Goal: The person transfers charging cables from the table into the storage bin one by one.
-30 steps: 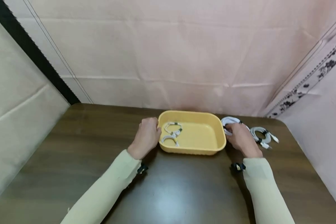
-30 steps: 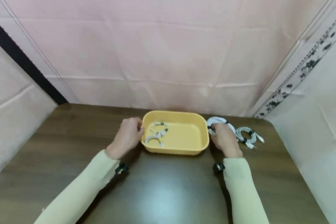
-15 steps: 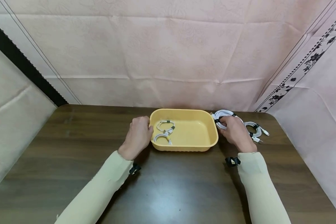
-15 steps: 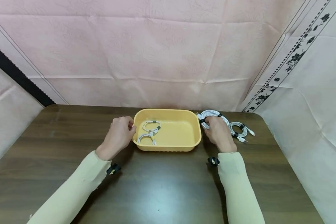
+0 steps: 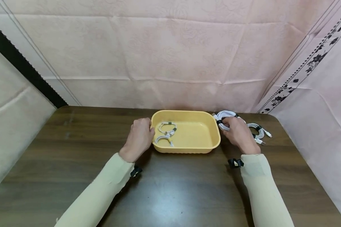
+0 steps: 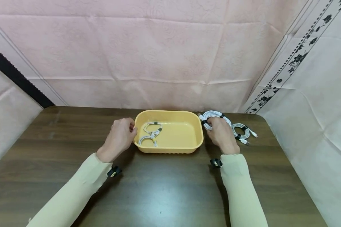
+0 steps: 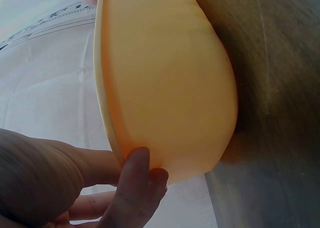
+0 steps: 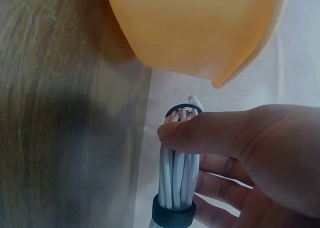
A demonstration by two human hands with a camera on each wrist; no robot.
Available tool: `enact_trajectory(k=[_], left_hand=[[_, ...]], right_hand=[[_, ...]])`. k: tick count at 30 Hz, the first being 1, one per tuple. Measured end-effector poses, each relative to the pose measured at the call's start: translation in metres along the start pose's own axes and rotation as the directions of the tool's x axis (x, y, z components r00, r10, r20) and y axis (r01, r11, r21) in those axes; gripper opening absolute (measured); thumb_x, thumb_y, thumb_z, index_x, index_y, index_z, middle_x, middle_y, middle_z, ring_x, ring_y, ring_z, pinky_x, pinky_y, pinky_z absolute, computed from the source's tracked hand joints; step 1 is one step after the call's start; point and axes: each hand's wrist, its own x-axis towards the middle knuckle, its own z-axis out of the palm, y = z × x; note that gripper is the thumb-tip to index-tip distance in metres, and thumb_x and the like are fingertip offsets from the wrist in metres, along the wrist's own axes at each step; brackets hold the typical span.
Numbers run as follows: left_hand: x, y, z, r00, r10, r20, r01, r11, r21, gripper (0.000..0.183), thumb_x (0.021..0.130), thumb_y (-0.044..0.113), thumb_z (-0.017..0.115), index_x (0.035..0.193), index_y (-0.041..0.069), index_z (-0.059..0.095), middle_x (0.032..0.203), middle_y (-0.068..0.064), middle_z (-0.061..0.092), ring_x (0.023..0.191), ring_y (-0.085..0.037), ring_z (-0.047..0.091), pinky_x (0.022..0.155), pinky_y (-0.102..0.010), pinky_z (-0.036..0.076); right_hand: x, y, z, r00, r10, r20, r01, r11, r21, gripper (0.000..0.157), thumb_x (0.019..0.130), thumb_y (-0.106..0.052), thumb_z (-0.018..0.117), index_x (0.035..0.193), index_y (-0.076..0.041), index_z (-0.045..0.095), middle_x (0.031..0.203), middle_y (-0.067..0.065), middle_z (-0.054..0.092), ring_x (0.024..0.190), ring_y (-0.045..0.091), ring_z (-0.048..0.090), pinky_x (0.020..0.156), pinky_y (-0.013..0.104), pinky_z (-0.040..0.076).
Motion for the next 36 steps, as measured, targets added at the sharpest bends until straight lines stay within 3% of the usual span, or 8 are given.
enact_trajectory(k=[5, 21, 36], left_hand=[[0.001, 0.0, 0.001, 1.0, -0.001, 0.01, 0.001, 1.0, 0.001, 0.012, 0.098, 0.009, 0.062, 0.091, 0.0, 0.067, 0.08, -0.009, 0.064, 0.072, -0.02, 0.061, 0.059, -0.03, 0.05], [0.001, -0.001, 0.002, 1.0, 0.009, -0.012, -0.009, 1.0, 0.008, 0.013, 0.097, 0.008, 0.062, 0.086, 0.001, 0.065, 0.078, -0.01, 0.062, 0.072, -0.022, 0.059, 0.061, -0.032, 0.049], [0.002, 0.0, 0.0, 1.0, -0.013, 0.012, 0.012, 1.0, 0.005, 0.012, 0.098, 0.01, 0.062, 0.093, 0.0, 0.067, 0.081, -0.009, 0.063, 0.073, -0.021, 0.061, 0.06, -0.03, 0.049]], right_hand=[[-0.002, 0.001, -0.002, 1.0, -0.006, -0.026, 0.006, 1.0, -0.012, 0.022, 0.091, -0.008, 0.069, 0.111, 0.001, 0.072, 0.107, 0.019, 0.072, 0.097, 0.036, 0.065, 0.086, 0.054, 0.052], [-0.004, -0.005, -0.015, 0.999, 0.042, -0.012, -0.042, 0.999, 0.017, 0.032, 0.093, -0.01, 0.067, 0.123, 0.002, 0.067, 0.118, 0.021, 0.069, 0.102, 0.035, 0.062, 0.09, 0.055, 0.05], [-0.007, -0.007, -0.021, 0.999, 0.029, -0.026, -0.029, 1.0, 0.011, 0.03, 0.093, -0.009, 0.066, 0.121, 0.001, 0.068, 0.116, 0.02, 0.07, 0.1, 0.034, 0.061, 0.088, 0.054, 0.05]])
